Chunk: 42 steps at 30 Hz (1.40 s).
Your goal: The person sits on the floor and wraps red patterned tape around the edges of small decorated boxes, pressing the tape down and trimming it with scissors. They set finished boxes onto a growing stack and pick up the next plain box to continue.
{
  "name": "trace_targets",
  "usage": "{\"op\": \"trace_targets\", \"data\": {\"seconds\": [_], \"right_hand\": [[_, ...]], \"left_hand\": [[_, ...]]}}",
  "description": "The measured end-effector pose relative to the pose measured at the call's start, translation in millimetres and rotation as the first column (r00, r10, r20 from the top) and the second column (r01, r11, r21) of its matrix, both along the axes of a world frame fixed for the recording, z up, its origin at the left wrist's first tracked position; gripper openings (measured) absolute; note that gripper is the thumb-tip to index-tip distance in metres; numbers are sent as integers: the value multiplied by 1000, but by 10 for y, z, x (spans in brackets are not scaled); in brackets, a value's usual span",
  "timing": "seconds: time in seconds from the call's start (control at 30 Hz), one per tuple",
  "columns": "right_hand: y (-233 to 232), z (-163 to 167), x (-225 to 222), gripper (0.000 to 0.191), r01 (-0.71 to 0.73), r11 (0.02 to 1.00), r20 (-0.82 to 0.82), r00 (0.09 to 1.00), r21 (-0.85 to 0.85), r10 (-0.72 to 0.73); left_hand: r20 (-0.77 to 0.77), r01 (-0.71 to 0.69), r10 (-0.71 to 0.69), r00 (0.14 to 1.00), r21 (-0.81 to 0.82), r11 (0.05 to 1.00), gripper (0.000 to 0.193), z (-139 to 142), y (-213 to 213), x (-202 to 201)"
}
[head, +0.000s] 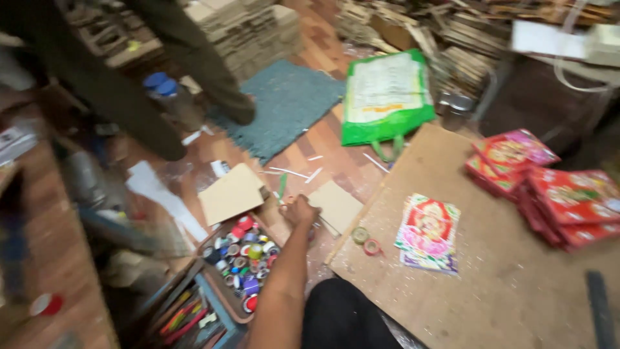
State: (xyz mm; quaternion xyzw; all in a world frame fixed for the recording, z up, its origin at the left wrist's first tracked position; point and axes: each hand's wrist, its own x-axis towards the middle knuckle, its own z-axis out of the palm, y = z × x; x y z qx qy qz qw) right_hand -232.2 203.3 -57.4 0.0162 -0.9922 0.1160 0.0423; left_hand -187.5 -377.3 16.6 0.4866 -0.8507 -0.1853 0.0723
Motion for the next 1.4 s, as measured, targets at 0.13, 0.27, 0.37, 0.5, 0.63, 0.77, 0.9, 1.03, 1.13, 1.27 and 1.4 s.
{"op": "trace_targets", "data": {"seconds": [0.13,0.27,0.37,0.5,0.63,0.77,0.9,1.03,1.13,1.27,1.4], "right_hand": [[483,118,616,34,-4,1000,-21,1000,-8,4],[655,63,977,36,14,998,-5,1000,-62,-15],[549,164,1023,32,11,993,-22,1000,-115,-14],[338,403,1048,29,16,999,-32,999,-48,-18],[259,578,1091,30,-29,994,-66,998,-105,22],[176,652,833,31,11,865,-17,1000,-502,-23],[32,727,59,39,139,359,146,989,-923,-7],[-276,829,-867,49,319,118,307,945,-940,-109],[-543,966,-1491,61,117,308,27,960,-944,-280],[-537,1183,-1954,62,-153,762,-402,903,-629,-150],[-332,1233,-2032,48,-60,690,-113,993,-721,-32]], "left_hand": [[-321,22,-16,947,14,1000,53,-150,-72,-238],[-583,208,-153,798,28,978,32,4,18,-546],[-721,385,-432,542,-244,890,16,322,363,-416],[-534,497,-824,192,-671,550,31,785,1074,-336],[-605,967,-793,72,-153,204,53,704,1973,-249],[-593,998,-805,-32,24,-58,39,134,2805,-61],[-581,979,-790,197,163,124,35,-256,3267,-383],[-629,636,-233,741,547,545,47,68,3284,-1591],[-835,742,129,534,537,401,62,445,3240,-2218],[-732,691,24,680,652,313,52,523,3382,-2553],[-881,829,-158,445,338,446,48,249,3359,-2533]]}}
